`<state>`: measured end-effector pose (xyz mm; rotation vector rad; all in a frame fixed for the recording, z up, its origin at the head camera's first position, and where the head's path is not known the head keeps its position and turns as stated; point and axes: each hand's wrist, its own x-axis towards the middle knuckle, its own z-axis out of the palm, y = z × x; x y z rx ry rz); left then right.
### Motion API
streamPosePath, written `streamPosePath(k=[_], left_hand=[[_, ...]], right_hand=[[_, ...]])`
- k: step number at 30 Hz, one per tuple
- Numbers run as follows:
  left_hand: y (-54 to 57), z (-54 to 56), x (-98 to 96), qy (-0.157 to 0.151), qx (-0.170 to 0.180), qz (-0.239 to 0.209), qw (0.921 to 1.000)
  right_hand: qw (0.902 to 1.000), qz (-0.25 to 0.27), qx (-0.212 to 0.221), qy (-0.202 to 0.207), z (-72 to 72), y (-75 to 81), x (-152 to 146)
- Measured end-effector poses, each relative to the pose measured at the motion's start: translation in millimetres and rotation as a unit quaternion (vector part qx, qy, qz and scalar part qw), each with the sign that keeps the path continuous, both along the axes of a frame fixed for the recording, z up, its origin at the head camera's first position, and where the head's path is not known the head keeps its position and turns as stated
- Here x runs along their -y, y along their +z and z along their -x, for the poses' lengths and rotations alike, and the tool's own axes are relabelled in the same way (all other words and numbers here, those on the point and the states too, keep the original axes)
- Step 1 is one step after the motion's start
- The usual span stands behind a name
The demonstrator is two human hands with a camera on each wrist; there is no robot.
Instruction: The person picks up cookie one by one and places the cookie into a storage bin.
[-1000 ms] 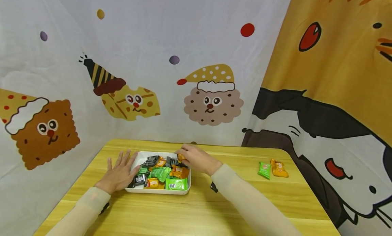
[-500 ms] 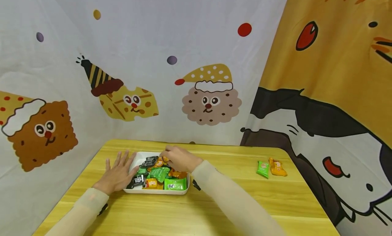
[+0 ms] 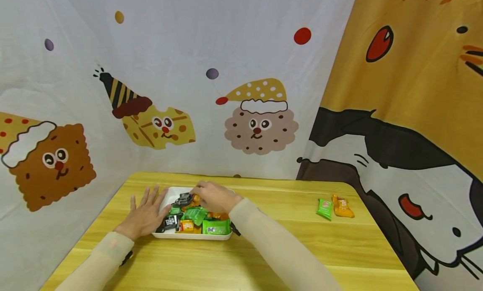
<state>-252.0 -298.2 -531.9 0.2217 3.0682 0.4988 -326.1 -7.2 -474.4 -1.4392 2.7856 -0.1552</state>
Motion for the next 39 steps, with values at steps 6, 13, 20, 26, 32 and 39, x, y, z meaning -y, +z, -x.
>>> streamPosePath(k=[6,13,20,26,32,39], left_hand=[[1.0,-0.5,1.3,0.001,-0.002,0.000,1.0000],[0.9,-2.2,3.0,0.003,0.006,-0.005,1.0000],[0.9,-1.2,0.6,0.002,0.008,-0.007,0.9999],[-1.0,-1.3,0.2,0.002,0.011,0.002,0.9999],[-1.2,-1.5,0.7,0.002,0.010,0.000,1.0000],[-0.3,-0.2,0.4,0.003,0.010,0.000,1.0000]], right_hand=[[0.9994,0.015,-0.029,0.015,-0.5,0.0,-12.2],[0.9991,0.015,-0.040,0.007,-8.5,-0.6,-39.5],[0.9987,0.025,-0.040,-0.019,-16.4,-3.7,-75.0],[0.9978,0.040,-0.017,-0.051,-24.9,-4.8,-104.8],[0.9961,0.050,-0.011,-0.072,-30.4,-6.6,-135.6],[0.9924,0.064,-0.010,-0.105,-32.1,-14.8,-175.0]])
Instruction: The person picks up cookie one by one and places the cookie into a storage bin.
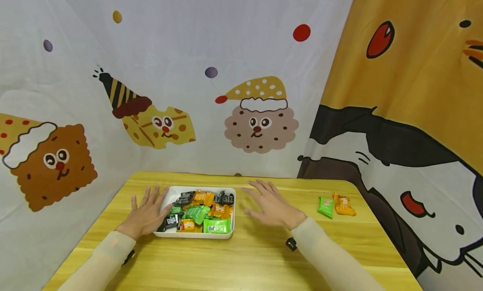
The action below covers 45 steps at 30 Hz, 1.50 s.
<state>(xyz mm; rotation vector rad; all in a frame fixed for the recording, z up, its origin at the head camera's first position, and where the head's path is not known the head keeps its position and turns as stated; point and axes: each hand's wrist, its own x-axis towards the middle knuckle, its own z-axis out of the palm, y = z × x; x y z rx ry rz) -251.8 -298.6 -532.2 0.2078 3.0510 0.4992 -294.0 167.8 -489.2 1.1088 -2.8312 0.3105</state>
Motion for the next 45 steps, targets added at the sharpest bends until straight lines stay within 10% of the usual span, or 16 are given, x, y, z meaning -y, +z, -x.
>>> streamPosePath(k=[45], left_hand=[[0.4,-1.5,-0.8,0.002,-0.011,0.000,0.9999]], right_hand=[[0.9766,0.067,0.004,-0.204,-3.9,-31.2,-206.2]])
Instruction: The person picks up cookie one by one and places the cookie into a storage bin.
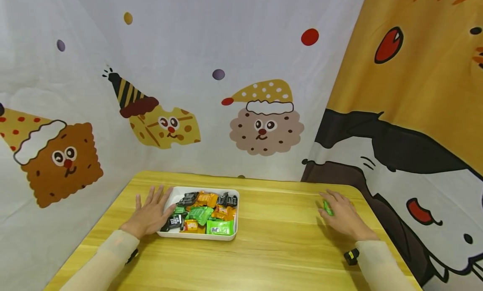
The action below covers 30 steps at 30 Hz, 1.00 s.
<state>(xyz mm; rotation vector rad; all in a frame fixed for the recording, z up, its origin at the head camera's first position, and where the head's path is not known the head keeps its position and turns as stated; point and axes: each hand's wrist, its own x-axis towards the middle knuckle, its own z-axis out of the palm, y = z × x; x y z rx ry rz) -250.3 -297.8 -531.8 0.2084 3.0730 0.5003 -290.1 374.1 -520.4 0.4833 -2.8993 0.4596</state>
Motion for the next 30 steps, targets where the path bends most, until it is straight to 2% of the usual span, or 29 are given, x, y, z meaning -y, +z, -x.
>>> streamPosePath(k=[12,30], left_hand=[[-0.3,0.0,-1.2,0.001,0.000,0.003,1.0000],[2.3,-0.6,-1.6,0.003,0.001,0.010,0.9999]], right_hand=[[0.9992,0.004,0.023,-0.034,-1.4,-8.0,-48.1],[0.9950,-0.004,0.084,-0.054,10.7,-15.2,-66.8]])
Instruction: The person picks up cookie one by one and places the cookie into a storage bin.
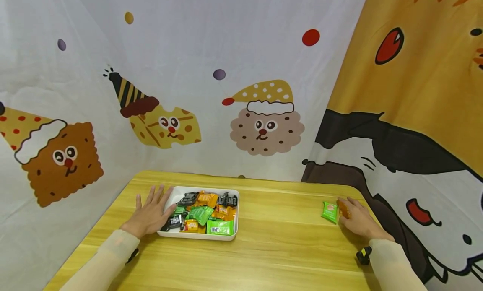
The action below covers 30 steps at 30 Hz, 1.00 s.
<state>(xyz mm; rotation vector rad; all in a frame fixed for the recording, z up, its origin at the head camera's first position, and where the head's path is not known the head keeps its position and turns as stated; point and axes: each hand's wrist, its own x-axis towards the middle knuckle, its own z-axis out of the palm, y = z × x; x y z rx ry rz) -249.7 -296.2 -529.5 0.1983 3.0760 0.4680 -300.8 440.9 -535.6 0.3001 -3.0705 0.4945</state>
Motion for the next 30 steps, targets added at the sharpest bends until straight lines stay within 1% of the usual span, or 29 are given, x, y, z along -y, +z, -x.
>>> streamPosePath(k=[5,8,13,19,30], left_hand=[[0.1,0.3,0.6,-0.001,0.001,0.002,1.0000],[0.8,0.2,0.5,0.000,0.002,-0.001,1.0000],[1.3,0.0,0.6,-0.002,0.003,-0.006,1.0000],[0.5,-1.1,1.2,-0.003,0.002,-0.008,1.0000],[-1.6,-0.2,1.9,-0.003,-0.005,-0.006,1.0000]], right_hand=[[0.9999,0.001,0.012,-0.001,3.8,-0.7,-1.5],[0.9999,0.002,0.010,-0.003,6.1,-1.6,-1.4],[1.0000,0.004,0.000,-0.003,10.2,-2.9,-0.3],[0.9997,0.001,-0.023,0.003,13.0,-3.9,1.7],[0.9986,0.021,-0.048,-0.007,9.5,-4.2,5.7]])
